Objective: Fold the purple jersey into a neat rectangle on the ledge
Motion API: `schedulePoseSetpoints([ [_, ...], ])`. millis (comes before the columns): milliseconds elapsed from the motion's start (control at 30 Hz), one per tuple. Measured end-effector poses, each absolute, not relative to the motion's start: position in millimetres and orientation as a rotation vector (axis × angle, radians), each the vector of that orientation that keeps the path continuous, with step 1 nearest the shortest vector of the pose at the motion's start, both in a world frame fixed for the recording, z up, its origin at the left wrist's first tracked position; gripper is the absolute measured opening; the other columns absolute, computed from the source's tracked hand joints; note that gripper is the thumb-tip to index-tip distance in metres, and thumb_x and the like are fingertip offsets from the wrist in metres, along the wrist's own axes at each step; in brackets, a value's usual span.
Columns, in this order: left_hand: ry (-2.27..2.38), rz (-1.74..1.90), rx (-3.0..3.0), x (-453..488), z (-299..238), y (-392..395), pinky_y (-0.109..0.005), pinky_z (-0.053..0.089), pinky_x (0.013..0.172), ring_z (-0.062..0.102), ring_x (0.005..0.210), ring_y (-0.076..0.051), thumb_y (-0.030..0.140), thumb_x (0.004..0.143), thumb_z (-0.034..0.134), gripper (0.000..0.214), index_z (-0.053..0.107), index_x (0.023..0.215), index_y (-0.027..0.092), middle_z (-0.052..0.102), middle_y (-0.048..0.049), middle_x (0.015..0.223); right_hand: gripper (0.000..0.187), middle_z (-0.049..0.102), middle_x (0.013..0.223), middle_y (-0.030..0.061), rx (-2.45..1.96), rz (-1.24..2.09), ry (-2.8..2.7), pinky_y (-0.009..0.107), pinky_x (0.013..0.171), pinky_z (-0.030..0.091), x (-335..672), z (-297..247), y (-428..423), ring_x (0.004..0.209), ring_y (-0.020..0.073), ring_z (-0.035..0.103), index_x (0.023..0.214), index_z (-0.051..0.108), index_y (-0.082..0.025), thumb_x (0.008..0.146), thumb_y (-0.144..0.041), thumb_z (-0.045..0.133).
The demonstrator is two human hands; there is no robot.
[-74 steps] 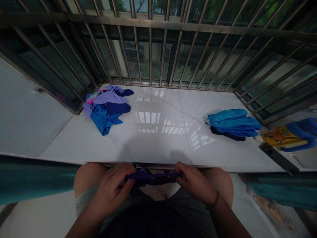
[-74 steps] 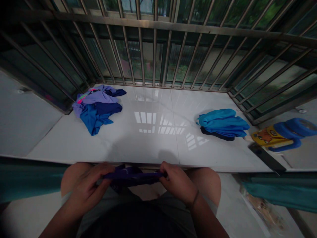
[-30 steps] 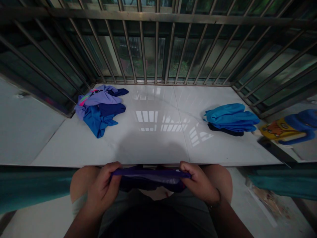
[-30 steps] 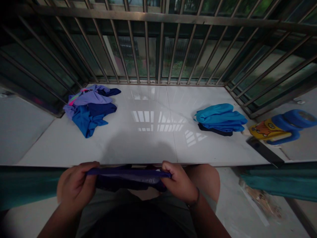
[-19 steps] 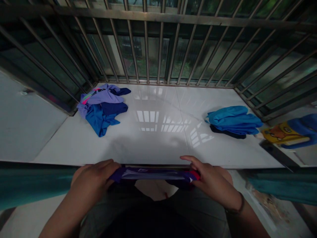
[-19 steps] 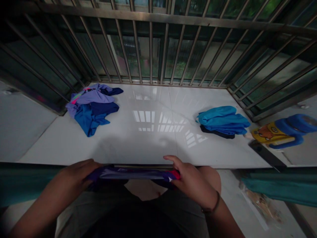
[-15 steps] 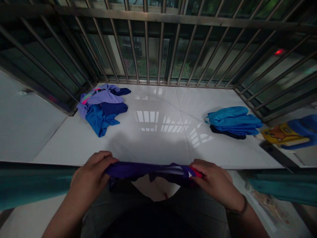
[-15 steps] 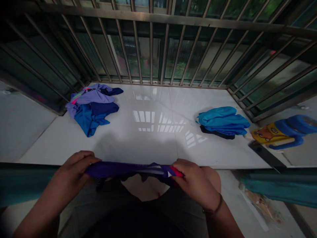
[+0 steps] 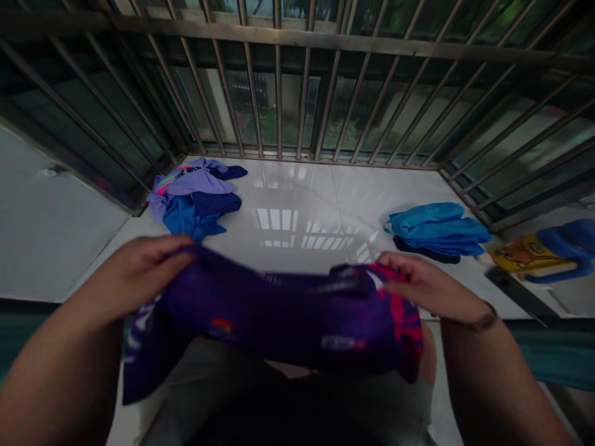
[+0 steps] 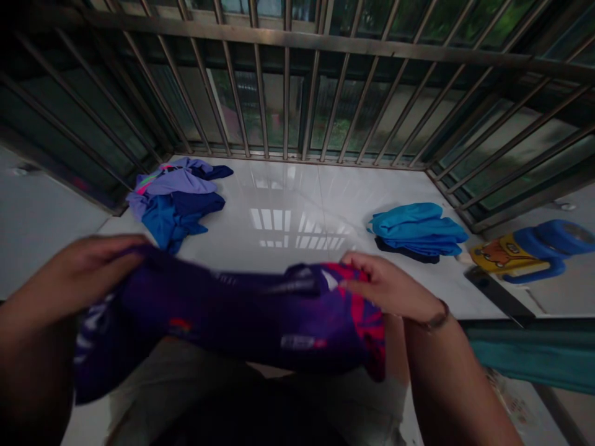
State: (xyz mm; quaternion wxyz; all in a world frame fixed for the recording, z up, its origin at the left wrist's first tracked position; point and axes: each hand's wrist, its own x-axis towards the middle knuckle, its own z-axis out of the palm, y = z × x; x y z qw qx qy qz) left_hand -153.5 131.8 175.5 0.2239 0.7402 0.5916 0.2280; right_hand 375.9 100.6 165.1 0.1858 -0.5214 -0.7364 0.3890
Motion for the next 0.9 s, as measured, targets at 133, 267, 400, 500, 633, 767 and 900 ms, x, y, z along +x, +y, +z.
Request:
schedulePoseSetpoints([
  [133, 2.086, 0.723, 2.361, -105.8, 210.4, 205.4, -0.068, 0.057, 0.115, 0.074, 0.129, -0.035, 0.064, 0.11, 0.045, 0.059, 0.075, 0.127, 0.016, 0.081, -0.0097, 0.121, 0.047, 0.07, 0.137, 0.0203, -1.679, -0.046, -1.799, 0.065, 0.12, 0.052, 347.3, 166.5, 172.0, 0.132, 0.0373, 0.065, 0.139, 0.069, -0.014, 0.107, -0.049, 0.063],
  [267, 1.896, 0.911, 2.625, -59.8, 194.7, 186.4, -0.078, 0.031, 0.135, 0.046, 0.166, -0.04, 0.046, 0.114, 0.052, 0.05, 0.063, 0.156, 0.02, 0.052, -0.0175, 0.177, 0.054, 0.059, 0.158, 0.0234, -1.567, -0.244, -1.831, 0.062, 0.132, 0.043, 324.3, 150.1, 167.6, 0.153, 0.0357, 0.052, 0.16, 0.055, -0.017, 0.111, -0.04, 0.061],
  [400, 1.515, 0.543, 2.652, -33.0, 103.7, 145.6, -0.064, 0.038, 0.138, 0.044, 0.169, -0.034, 0.047, 0.117, 0.049, 0.047, 0.066, 0.155, 0.026, 0.046, -0.0111, 0.183, 0.053, 0.064, 0.156, 0.0246, -1.639, 0.028, -2.075, 0.059, 0.128, 0.048, 302.2, 79.9, 126.5, 0.149, 0.0377, 0.06, 0.155, 0.062, -0.013, 0.114, -0.046, 0.056],
  [500, 1.591, 0.208, 2.517, -28.0, 20.6, 127.1, -0.067, 0.041, 0.134, 0.043, 0.17, -0.037, 0.046, 0.115, 0.053, 0.054, 0.061, 0.165, 0.028, 0.044, -0.0122, 0.184, 0.066, 0.052, 0.174, 0.0256, -1.874, 0.203, -2.252, 0.066, 0.128, 0.045, 292.0, 17.0, 99.5, 0.161, 0.0443, 0.05, 0.166, 0.057, -0.013, 0.111, -0.049, 0.063],
  [633, 1.727, 0.194, 2.482, -31.6, -40.6, 101.0, -0.071, 0.026, 0.14, 0.03, 0.175, -0.039, 0.051, 0.112, 0.058, 0.071, 0.045, 0.178, 0.028, 0.034, -0.0126, 0.188, 0.068, 0.036, 0.186, 0.0165, -1.985, 0.206, -2.342, 0.072, 0.135, 0.033, 291.7, -31.0, 70.6, 0.171, 0.0431, 0.036, 0.175, 0.049, -0.023, 0.113, -0.047, 0.058],
  [767, 1.745, 0.206, 2.52, -30.3, -45.9, 67.3, -0.072, 0.028, 0.139, 0.03, 0.175, -0.04, 0.051, 0.111, 0.059, 0.073, 0.042, 0.179, 0.029, 0.029, -0.0123, 0.19, 0.07, 0.037, 0.186, 0.0157, -1.894, 0.13, -2.342, 0.068, 0.134, 0.034, 298.5, -41.8, 45.2, 0.171, 0.0416, 0.037, 0.177, 0.046, -0.023, 0.113, -0.047, 0.057],
  [900, 1.73, 0.153, 2.503, -25.7, -36.6, 46.5, -0.071, 0.033, 0.137, 0.032, 0.174, -0.042, 0.051, 0.108, 0.063, 0.076, 0.045, 0.178, 0.029, 0.03, -0.014, 0.189, 0.053, 0.061, 0.17, 0.0158, -1.717, 0.227, -2.311, 0.061, 0.127, 0.048, 323.0, -31.1, 39.6, 0.155, 0.0389, 0.058, 0.159, 0.067, -0.024, 0.114, -0.047, 0.055],
])
